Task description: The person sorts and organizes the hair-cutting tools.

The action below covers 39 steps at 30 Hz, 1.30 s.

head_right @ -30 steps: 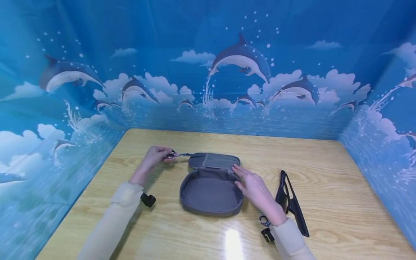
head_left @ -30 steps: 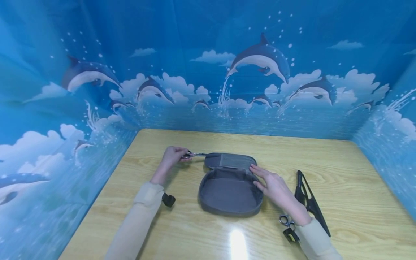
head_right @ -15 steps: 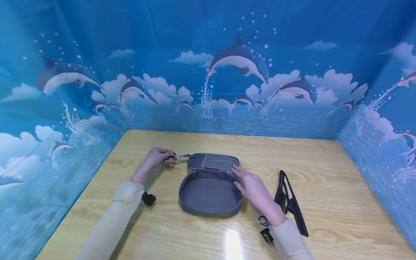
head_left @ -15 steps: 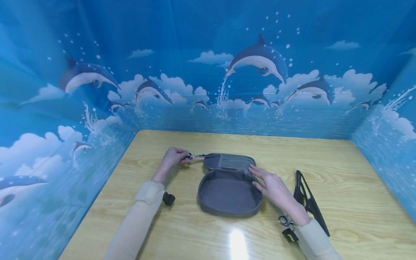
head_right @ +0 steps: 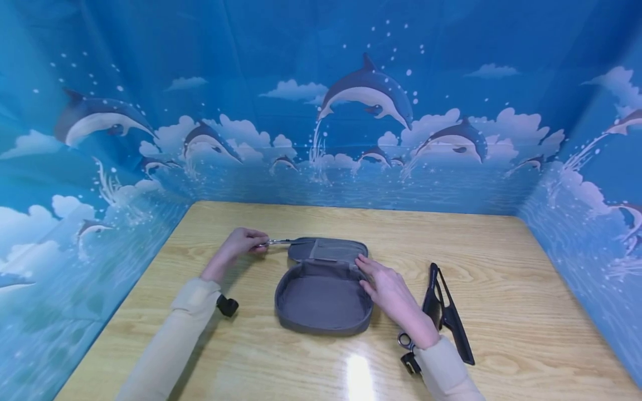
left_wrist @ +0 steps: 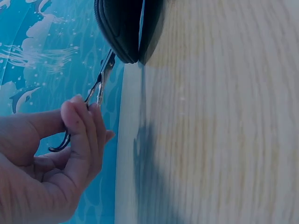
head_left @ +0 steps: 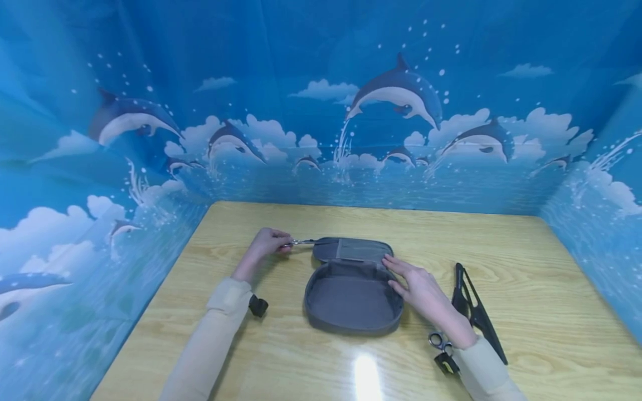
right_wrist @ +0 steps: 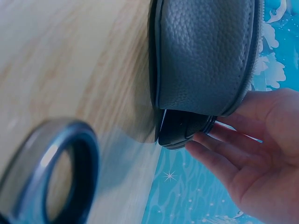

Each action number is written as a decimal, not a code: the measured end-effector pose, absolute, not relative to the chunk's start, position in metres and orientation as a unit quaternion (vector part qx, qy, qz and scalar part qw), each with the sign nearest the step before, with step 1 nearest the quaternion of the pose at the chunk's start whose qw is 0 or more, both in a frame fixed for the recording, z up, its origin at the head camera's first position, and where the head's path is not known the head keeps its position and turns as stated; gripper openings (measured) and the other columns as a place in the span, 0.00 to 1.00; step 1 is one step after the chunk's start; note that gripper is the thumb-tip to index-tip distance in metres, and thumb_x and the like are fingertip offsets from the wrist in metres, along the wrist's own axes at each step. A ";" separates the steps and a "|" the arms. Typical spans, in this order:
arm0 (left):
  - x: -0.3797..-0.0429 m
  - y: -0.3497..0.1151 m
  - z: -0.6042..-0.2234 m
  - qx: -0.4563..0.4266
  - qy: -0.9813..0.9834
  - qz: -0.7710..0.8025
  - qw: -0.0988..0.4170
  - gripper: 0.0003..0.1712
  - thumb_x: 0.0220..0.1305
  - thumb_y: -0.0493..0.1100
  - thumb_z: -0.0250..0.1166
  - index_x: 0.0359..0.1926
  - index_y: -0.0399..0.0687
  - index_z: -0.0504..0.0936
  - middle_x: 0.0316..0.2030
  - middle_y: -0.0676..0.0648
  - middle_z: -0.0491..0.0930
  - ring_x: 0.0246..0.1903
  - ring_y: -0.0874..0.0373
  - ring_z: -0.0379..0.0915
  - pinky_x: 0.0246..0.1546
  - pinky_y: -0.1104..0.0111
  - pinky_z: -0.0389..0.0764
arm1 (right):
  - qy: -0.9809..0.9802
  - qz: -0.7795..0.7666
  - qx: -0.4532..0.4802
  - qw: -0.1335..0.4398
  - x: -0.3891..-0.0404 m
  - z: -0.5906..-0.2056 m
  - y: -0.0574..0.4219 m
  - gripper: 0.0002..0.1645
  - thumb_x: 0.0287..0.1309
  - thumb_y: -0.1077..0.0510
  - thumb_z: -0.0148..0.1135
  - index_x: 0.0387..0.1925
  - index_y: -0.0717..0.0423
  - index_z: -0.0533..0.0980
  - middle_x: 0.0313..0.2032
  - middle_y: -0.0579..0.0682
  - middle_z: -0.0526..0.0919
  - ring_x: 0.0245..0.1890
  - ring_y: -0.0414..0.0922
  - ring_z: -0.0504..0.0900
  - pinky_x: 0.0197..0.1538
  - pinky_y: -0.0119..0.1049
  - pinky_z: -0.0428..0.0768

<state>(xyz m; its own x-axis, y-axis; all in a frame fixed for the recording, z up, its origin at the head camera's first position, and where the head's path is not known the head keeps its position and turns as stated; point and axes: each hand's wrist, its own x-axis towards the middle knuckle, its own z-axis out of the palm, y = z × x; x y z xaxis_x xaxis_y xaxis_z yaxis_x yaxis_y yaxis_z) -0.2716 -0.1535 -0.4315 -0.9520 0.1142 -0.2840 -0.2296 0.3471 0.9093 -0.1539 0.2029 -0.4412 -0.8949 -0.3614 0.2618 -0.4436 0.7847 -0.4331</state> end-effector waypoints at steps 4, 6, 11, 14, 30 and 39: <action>-0.273 -0.155 -0.431 -0.041 0.809 0.569 0.138 0.20 0.73 0.33 0.60 0.59 0.21 0.75 0.42 0.34 0.86 0.27 0.67 0.81 0.49 0.64 0.85 | -0.941 0.249 0.213 0.083 -0.154 -0.442 0.203 0.30 0.61 0.66 0.68 0.65 0.66 0.74 0.66 0.63 0.74 0.11 0.31 0.58 0.18 0.28 0.68; -0.274 -0.153 -0.431 -0.040 0.812 0.567 0.134 0.19 0.72 0.33 0.60 0.58 0.21 0.76 0.40 0.35 0.87 0.27 0.67 0.81 0.47 0.66 0.85 | -0.941 0.250 0.212 0.083 -0.154 -0.442 0.203 0.30 0.61 0.66 0.68 0.65 0.65 0.74 0.66 0.63 0.74 0.11 0.31 0.58 0.18 0.27 0.68; -0.276 -0.146 -0.431 -0.025 0.828 0.545 0.126 0.18 0.71 0.33 0.61 0.56 0.22 0.78 0.39 0.34 0.87 0.25 0.67 0.80 0.42 0.69 0.86 | -0.938 0.255 0.216 0.089 -0.153 -0.444 0.202 0.30 0.60 0.66 0.69 0.64 0.66 0.74 0.65 0.63 0.75 0.10 0.30 0.57 0.16 0.27 0.67; -0.277 -0.142 -0.433 -0.024 0.842 0.523 0.127 0.18 0.71 0.35 0.62 0.55 0.24 0.80 0.40 0.34 0.87 0.26 0.65 0.80 0.40 0.70 0.85 | -0.938 0.254 0.218 0.091 -0.153 -0.444 0.203 0.30 0.60 0.66 0.69 0.64 0.66 0.74 0.65 0.64 0.75 0.10 0.30 0.57 0.17 0.27 0.67; -0.281 -0.135 -0.446 -0.041 0.831 0.536 0.143 0.23 0.74 0.36 0.59 0.62 0.22 0.72 0.46 0.32 0.84 0.26 0.67 0.77 0.35 0.76 0.80 | -0.942 0.249 0.211 0.081 -0.154 -0.443 0.202 0.30 0.61 0.66 0.69 0.64 0.65 0.74 0.65 0.63 0.75 0.10 0.31 0.57 0.18 0.27 0.68; -0.280 -0.133 -0.445 -0.053 0.807 0.569 0.146 0.24 0.74 0.35 0.60 0.62 0.20 0.71 0.53 0.27 0.80 0.32 0.65 0.80 0.44 0.72 0.84 | -0.943 0.247 0.209 0.078 -0.154 -0.443 0.202 0.30 0.61 0.66 0.68 0.65 0.65 0.74 0.66 0.62 0.75 0.10 0.31 0.57 0.18 0.28 0.68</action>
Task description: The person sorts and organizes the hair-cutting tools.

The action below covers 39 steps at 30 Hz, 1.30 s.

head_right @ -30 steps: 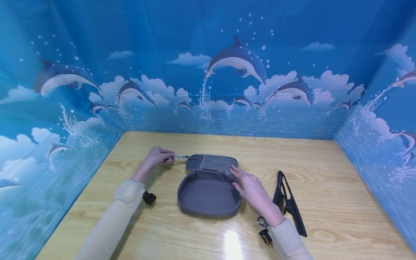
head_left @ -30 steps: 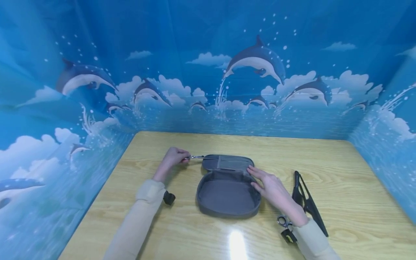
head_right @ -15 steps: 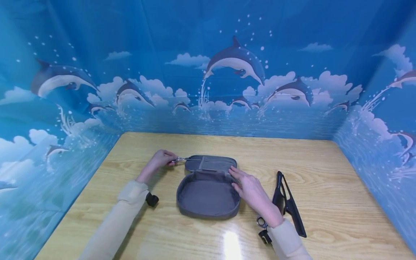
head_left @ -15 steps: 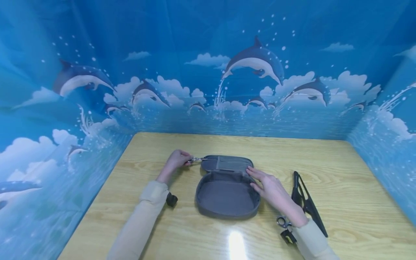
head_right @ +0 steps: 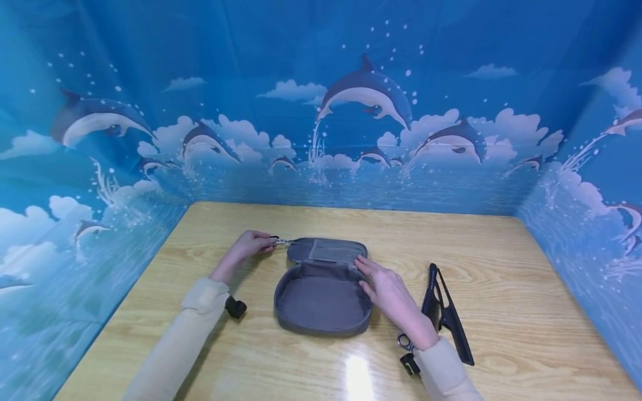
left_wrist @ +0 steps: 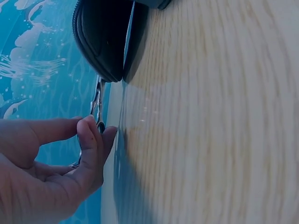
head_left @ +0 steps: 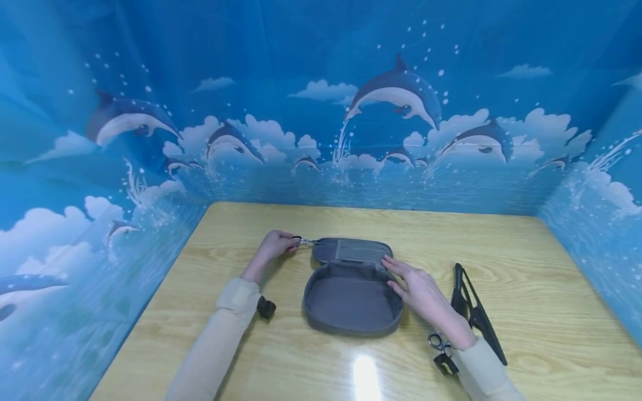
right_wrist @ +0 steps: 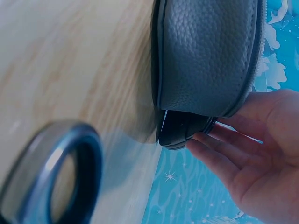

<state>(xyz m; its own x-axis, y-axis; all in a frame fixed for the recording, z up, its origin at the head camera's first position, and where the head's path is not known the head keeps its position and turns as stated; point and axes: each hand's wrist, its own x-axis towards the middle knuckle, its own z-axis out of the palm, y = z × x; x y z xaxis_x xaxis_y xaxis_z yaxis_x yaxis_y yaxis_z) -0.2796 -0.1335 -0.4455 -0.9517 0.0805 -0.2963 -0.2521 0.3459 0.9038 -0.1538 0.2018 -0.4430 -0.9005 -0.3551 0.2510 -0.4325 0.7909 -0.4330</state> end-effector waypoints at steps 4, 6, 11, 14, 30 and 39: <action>-0.277 -0.132 -0.444 -0.035 0.812 0.565 0.142 0.25 0.73 0.36 0.61 0.62 0.19 0.71 0.52 0.28 0.81 0.34 0.62 0.82 0.47 0.67 0.85 | -0.943 0.247 0.209 0.081 -0.155 -0.442 0.200 0.30 0.61 0.67 0.68 0.65 0.65 0.74 0.65 0.63 0.75 0.10 0.31 0.58 0.18 0.28 0.68; -0.276 -0.131 -0.442 -0.030 0.812 0.566 0.142 0.25 0.73 0.36 0.61 0.62 0.19 0.71 0.51 0.28 0.81 0.36 0.59 0.82 0.48 0.65 0.84 | -0.943 0.247 0.209 0.080 -0.155 -0.441 0.199 0.29 0.61 0.67 0.67 0.65 0.65 0.74 0.66 0.62 0.75 0.10 0.32 0.58 0.18 0.28 0.68; -0.273 -0.129 -0.441 -0.026 0.811 0.568 0.140 0.25 0.73 0.35 0.60 0.62 0.18 0.70 0.51 0.27 0.81 0.39 0.56 0.83 0.51 0.63 0.84 | -0.943 0.244 0.212 0.074 -0.156 -0.440 0.198 0.29 0.62 0.66 0.67 0.64 0.65 0.74 0.65 0.62 0.75 0.11 0.32 0.61 0.20 0.29 0.72; -0.274 -0.128 -0.443 -0.025 0.809 0.570 0.143 0.25 0.73 0.36 0.61 0.63 0.19 0.70 0.53 0.27 0.80 0.41 0.54 0.84 0.52 0.63 0.84 | -0.946 0.233 0.214 0.070 -0.159 -0.435 0.198 0.27 0.63 0.63 0.67 0.63 0.65 0.75 0.64 0.63 0.76 0.16 0.37 0.73 0.29 0.37 0.81; -0.278 -0.123 -0.447 -0.008 0.824 0.543 0.160 0.27 0.73 0.32 0.60 0.67 0.22 0.67 0.61 0.28 0.75 0.55 0.43 0.81 0.55 0.62 0.82 | -0.938 0.187 0.289 0.030 -0.234 -0.374 0.171 0.14 0.67 0.62 0.64 0.53 0.53 0.85 0.53 0.55 0.86 0.48 0.54 0.86 0.53 0.55 0.82; -0.280 -0.120 -0.449 -0.003 0.814 0.559 0.155 0.27 0.71 0.33 0.62 0.65 0.21 0.69 0.56 0.27 0.79 0.50 0.45 0.84 0.51 0.64 0.84 | -0.919 0.145 0.362 -0.060 -0.278 -0.375 0.135 0.12 0.68 0.65 0.62 0.46 0.52 0.87 0.44 0.50 0.89 0.45 0.49 0.86 0.49 0.46 0.84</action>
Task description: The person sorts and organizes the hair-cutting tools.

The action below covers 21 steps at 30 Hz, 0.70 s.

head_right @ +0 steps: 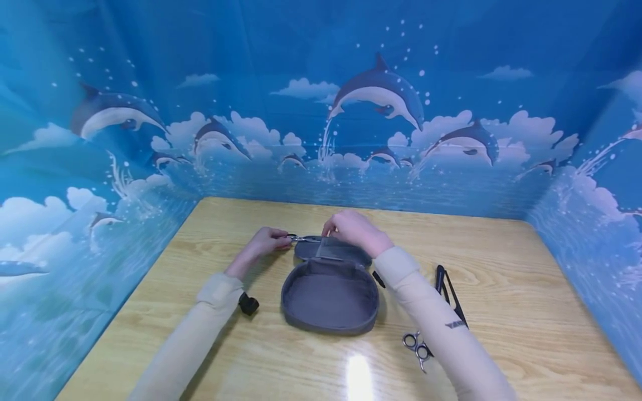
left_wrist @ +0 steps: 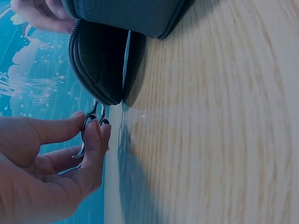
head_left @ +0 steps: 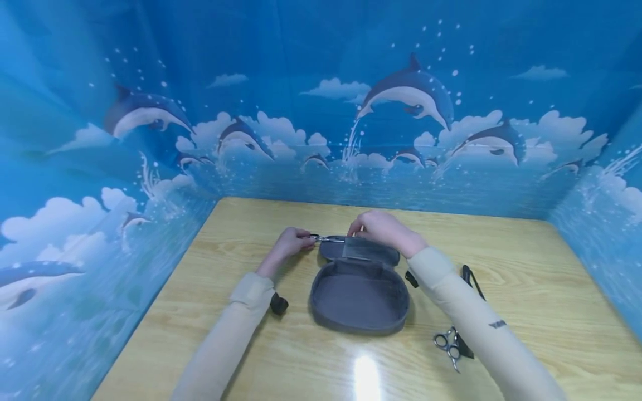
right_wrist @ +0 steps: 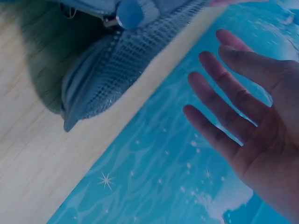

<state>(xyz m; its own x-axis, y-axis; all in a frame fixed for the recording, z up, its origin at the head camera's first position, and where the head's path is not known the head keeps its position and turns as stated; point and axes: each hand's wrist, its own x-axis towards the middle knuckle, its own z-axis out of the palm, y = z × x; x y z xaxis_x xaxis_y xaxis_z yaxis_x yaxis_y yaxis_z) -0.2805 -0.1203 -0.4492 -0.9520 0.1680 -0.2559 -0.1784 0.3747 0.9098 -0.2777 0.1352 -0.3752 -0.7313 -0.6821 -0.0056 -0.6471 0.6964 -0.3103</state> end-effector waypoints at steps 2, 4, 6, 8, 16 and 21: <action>-0.278 -0.118 -0.446 -0.018 0.815 0.558 0.158 0.26 0.73 0.32 0.60 0.66 0.21 0.68 0.57 0.27 0.78 0.53 0.43 0.82 0.55 0.62 0.83 | 0.917 -0.135 -0.369 0.074 -0.283 -0.378 0.128 0.12 0.68 0.66 0.62 0.46 0.53 0.87 0.43 0.49 0.89 0.44 0.48 0.86 0.48 0.45 0.84; -0.276 -0.116 -0.444 -0.019 0.825 0.545 0.149 0.26 0.73 0.34 0.61 0.66 0.23 0.69 0.55 0.29 0.80 0.53 0.44 0.82 0.53 0.63 0.83 | 0.915 -0.123 -0.374 0.085 -0.288 -0.382 0.121 0.13 0.68 0.66 0.62 0.46 0.53 0.87 0.43 0.50 0.89 0.43 0.49 0.86 0.47 0.44 0.84; -0.275 -0.117 -0.444 -0.018 0.836 0.531 0.139 0.25 0.72 0.36 0.62 0.64 0.24 0.72 0.52 0.31 0.82 0.50 0.47 0.83 0.51 0.66 0.84 | 0.917 -0.110 -0.372 0.094 -0.291 -0.385 0.115 0.13 0.67 0.66 0.62 0.46 0.52 0.88 0.44 0.50 0.89 0.43 0.48 0.86 0.48 0.44 0.84; -0.275 -0.117 -0.444 -0.014 0.844 0.519 0.132 0.25 0.71 0.37 0.63 0.63 0.24 0.74 0.48 0.32 0.85 0.47 0.49 0.84 0.48 0.68 0.83 | 0.920 -0.095 -0.367 0.098 -0.295 -0.387 0.110 0.14 0.67 0.67 0.61 0.45 0.50 0.88 0.44 0.49 0.89 0.43 0.48 0.86 0.48 0.43 0.84; -0.275 -0.116 -0.445 -0.012 0.849 0.511 0.132 0.24 0.70 0.38 0.64 0.61 0.25 0.75 0.49 0.33 0.84 0.46 0.48 0.84 0.48 0.66 0.84 | 0.928 -0.051 -0.354 0.106 -0.303 -0.393 0.099 0.20 0.63 0.72 0.60 0.38 0.46 0.90 0.33 0.45 0.89 0.32 0.41 0.84 0.43 0.40 0.85; -0.275 -0.115 -0.445 -0.016 0.861 0.493 0.125 0.25 0.69 0.40 0.66 0.61 0.28 0.77 0.51 0.34 0.83 0.48 0.47 0.83 0.50 0.64 0.84 | 0.928 -0.021 -0.365 0.078 -0.305 -0.397 0.098 0.17 0.58 0.72 0.64 0.32 0.46 0.89 0.31 0.44 0.87 0.32 0.42 0.83 0.41 0.39 0.84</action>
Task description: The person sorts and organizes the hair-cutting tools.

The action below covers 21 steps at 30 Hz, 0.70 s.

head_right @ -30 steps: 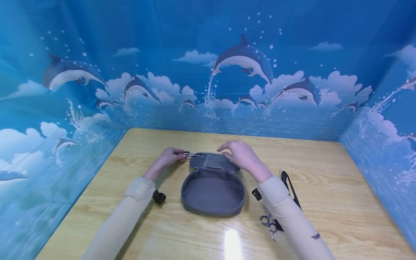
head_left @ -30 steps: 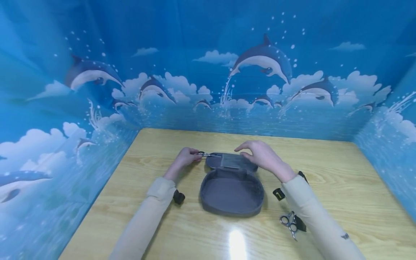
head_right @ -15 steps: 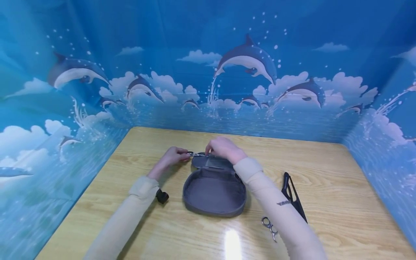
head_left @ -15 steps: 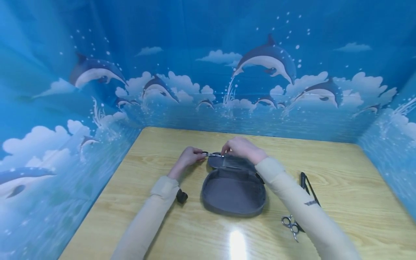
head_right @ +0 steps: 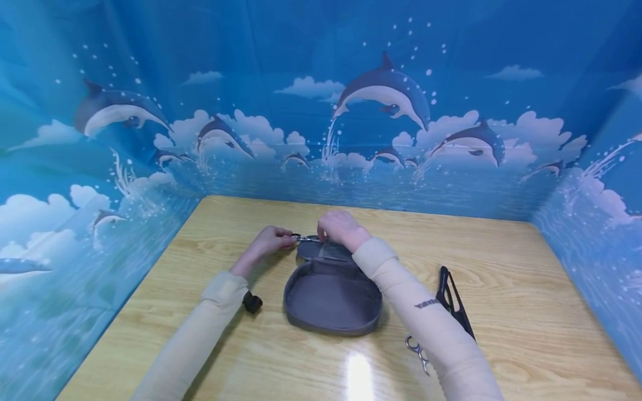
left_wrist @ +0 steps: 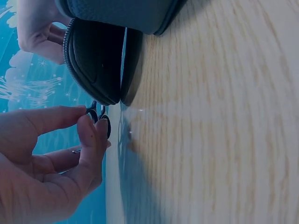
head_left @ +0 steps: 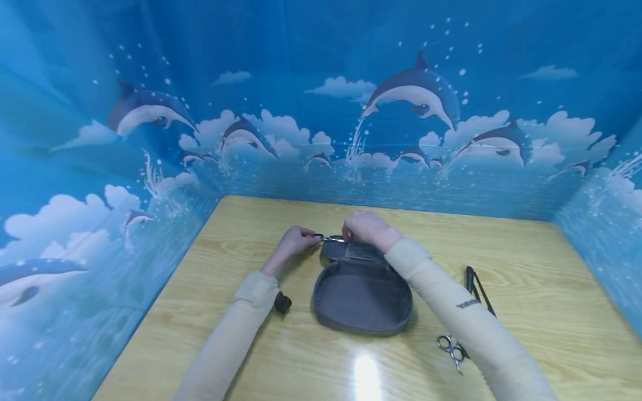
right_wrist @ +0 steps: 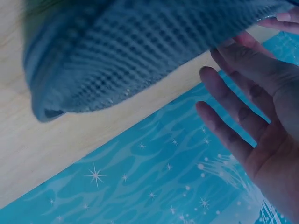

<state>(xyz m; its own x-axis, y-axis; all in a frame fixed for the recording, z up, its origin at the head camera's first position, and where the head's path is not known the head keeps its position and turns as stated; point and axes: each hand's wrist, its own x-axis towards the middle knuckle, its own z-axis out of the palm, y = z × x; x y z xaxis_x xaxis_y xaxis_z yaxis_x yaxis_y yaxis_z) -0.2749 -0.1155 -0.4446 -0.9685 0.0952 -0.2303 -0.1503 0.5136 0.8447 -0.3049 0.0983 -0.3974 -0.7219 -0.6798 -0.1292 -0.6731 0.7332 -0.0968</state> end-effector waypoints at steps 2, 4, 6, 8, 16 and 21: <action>-0.274 -0.116 -0.444 -0.014 0.869 0.480 0.120 0.25 0.69 0.41 0.67 0.60 0.29 0.78 0.51 0.34 0.84 0.48 0.47 0.83 0.50 0.64 0.83 | 0.927 -0.009 -0.370 0.067 -0.306 -0.400 0.098 0.16 0.58 0.71 0.65 0.29 0.46 0.87 0.31 0.43 0.86 0.31 0.41 0.82 0.38 0.38 0.83; -0.274 -0.116 -0.443 -0.014 0.873 0.472 0.120 0.25 0.68 0.43 0.68 0.60 0.31 0.79 0.50 0.36 0.84 0.48 0.48 0.83 0.50 0.63 0.83 | 0.926 0.000 -0.374 0.059 -0.307 -0.402 0.097 0.16 0.58 0.70 0.65 0.27 0.46 0.85 0.29 0.43 0.84 0.29 0.41 0.79 0.35 0.37 0.80; -0.274 -0.116 -0.443 -0.010 0.878 0.464 0.118 0.25 0.68 0.43 0.68 0.59 0.31 0.80 0.49 0.36 0.85 0.47 0.48 0.83 0.51 0.62 0.83 | 0.925 0.006 -0.376 0.053 -0.307 -0.404 0.096 0.16 0.57 0.71 0.64 0.24 0.46 0.83 0.26 0.42 0.82 0.26 0.41 0.76 0.32 0.36 0.78; -0.274 -0.116 -0.442 -0.006 0.883 0.455 0.116 0.24 0.67 0.44 0.69 0.59 0.32 0.81 0.49 0.37 0.85 0.48 0.48 0.83 0.53 0.61 0.82 | 0.925 0.009 -0.376 0.047 -0.307 -0.405 0.095 0.17 0.55 0.72 0.63 0.23 0.46 0.82 0.24 0.42 0.81 0.24 0.40 0.74 0.30 0.34 0.74; -0.275 -0.111 -0.443 0.005 0.896 0.431 0.109 0.24 0.66 0.46 0.70 0.57 0.36 0.83 0.49 0.38 0.86 0.50 0.47 0.82 0.55 0.59 0.80 | 0.929 0.021 -0.370 0.022 -0.305 -0.406 0.095 0.19 0.54 0.72 0.62 0.22 0.44 0.81 0.23 0.41 0.80 0.23 0.40 0.73 0.26 0.32 0.69; -0.275 -0.107 -0.443 0.011 0.903 0.418 0.098 0.23 0.64 0.47 0.71 0.56 0.38 0.85 0.50 0.40 0.86 0.50 0.48 0.82 0.52 0.59 0.81 | 0.929 0.036 -0.368 0.017 -0.305 -0.405 0.093 0.18 0.53 0.71 0.63 0.22 0.43 0.82 0.24 0.40 0.80 0.23 0.40 0.73 0.25 0.33 0.69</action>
